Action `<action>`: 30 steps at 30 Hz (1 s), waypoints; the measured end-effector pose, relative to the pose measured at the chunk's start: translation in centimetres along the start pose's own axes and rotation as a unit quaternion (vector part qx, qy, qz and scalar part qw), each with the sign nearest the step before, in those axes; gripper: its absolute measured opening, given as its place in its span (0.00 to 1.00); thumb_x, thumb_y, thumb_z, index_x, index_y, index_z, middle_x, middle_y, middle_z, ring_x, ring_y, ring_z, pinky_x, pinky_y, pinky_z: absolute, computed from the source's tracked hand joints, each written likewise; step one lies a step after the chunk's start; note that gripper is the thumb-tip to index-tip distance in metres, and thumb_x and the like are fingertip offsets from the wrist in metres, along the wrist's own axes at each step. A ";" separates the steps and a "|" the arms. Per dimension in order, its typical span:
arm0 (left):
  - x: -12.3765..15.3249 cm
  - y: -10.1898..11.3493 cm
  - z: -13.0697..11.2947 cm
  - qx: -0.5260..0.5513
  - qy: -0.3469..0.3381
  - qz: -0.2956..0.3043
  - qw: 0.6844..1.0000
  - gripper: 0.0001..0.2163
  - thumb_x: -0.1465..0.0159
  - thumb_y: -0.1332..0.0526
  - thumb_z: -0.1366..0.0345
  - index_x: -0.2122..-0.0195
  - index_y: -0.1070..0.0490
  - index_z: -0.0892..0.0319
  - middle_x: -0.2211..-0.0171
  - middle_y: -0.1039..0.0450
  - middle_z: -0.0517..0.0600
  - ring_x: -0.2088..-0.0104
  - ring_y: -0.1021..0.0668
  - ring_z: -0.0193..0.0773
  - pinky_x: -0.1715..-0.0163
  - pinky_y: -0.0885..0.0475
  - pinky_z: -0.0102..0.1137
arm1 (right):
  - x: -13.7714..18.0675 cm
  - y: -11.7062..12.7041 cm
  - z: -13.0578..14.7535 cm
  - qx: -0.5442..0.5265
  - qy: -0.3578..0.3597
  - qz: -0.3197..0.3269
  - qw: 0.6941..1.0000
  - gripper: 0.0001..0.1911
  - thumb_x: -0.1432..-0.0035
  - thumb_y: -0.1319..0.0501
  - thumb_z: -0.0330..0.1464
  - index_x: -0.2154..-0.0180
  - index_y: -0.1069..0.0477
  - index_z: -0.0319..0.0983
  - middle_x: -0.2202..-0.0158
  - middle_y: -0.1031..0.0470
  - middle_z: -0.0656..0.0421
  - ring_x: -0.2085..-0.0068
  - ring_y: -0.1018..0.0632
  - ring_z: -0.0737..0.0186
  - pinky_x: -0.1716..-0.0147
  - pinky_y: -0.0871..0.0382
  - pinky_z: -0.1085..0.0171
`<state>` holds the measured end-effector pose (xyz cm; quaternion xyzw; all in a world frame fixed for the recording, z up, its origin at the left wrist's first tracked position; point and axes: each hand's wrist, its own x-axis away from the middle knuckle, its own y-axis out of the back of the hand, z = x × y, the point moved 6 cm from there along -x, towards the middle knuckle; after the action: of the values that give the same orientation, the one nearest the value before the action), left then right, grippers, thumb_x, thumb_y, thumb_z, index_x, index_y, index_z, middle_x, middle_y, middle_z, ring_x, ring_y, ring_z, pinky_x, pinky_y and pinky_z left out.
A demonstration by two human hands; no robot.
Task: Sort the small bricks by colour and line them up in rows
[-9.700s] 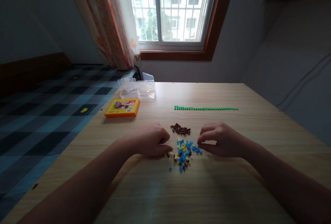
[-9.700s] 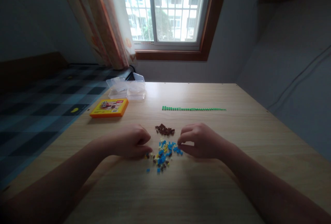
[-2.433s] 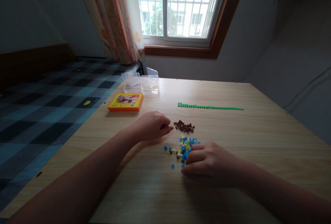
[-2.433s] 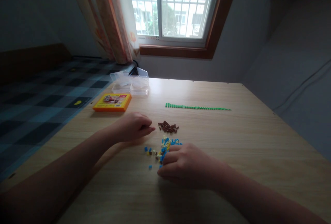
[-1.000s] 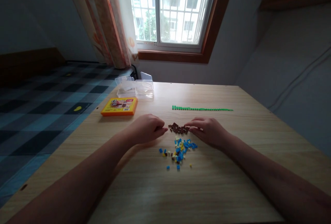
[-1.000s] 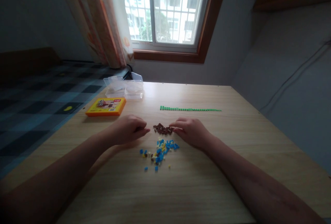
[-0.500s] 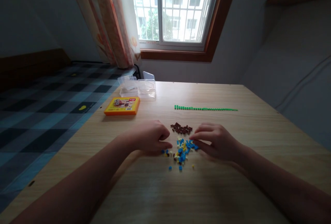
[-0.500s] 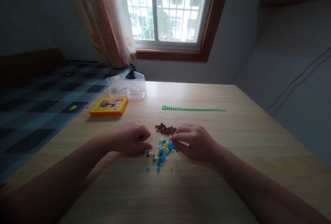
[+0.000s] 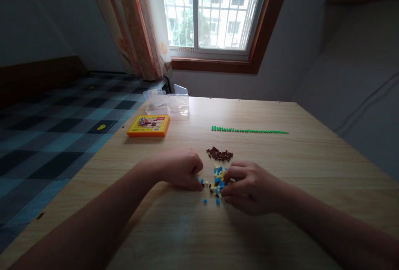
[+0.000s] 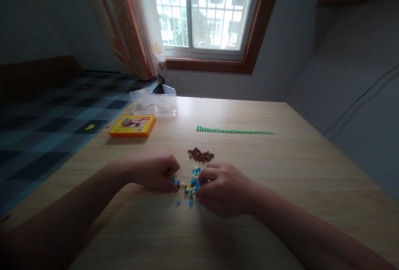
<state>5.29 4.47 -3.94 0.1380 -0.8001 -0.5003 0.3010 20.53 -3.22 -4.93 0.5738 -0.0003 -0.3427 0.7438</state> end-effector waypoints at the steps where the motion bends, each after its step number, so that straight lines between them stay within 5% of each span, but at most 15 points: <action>1: 0.0 0.0 0.0 -0.002 0.001 0.000 1.000 0.14 0.47 0.33 0.58 0.80 0.36 0.58 0.83 0.39 0.41 0.81 0.40 0.30 0.80 0.48 0.29 | 0.1 0.1 -0.1 -0.005 -0.003 0.002 1.000 0.08 0.37 0.40 0.33 0.61 0.22 0.42 0.63 0.24 0.57 0.64 0.27 0.61 0.63 0.33 0.60; 19: 0.0 0.1 0.4 -0.018 0.008 -0.008 1.000 0.17 0.45 0.34 0.55 0.81 0.39 0.58 0.83 0.41 0.41 0.81 0.41 0.30 0.81 0.48 0.31 | 0.2 0.7 -0.3 0.001 -0.006 -0.033 0.999 0.12 0.38 0.39 0.32 0.53 0.23 0.44 0.57 0.24 0.54 0.61 0.26 0.60 0.62 0.30 0.59; 30: 0.0 0.2 0.5 -0.018 0.019 -0.008 1.000 0.14 0.47 0.34 0.60 0.81 0.37 0.58 0.84 0.40 0.41 0.81 0.41 0.30 0.81 0.49 0.30 | 0.2 -0.3 -0.1 0.033 -0.004 0.007 0.999 0.15 0.36 0.40 0.37 0.49 0.25 0.47 0.52 0.26 0.53 0.59 0.26 0.58 0.59 0.30 0.56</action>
<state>4.97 4.96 -3.89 0.1482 -0.7841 -0.5142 0.3144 20.52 -3.29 -5.28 0.5969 -0.0190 -0.3398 0.7266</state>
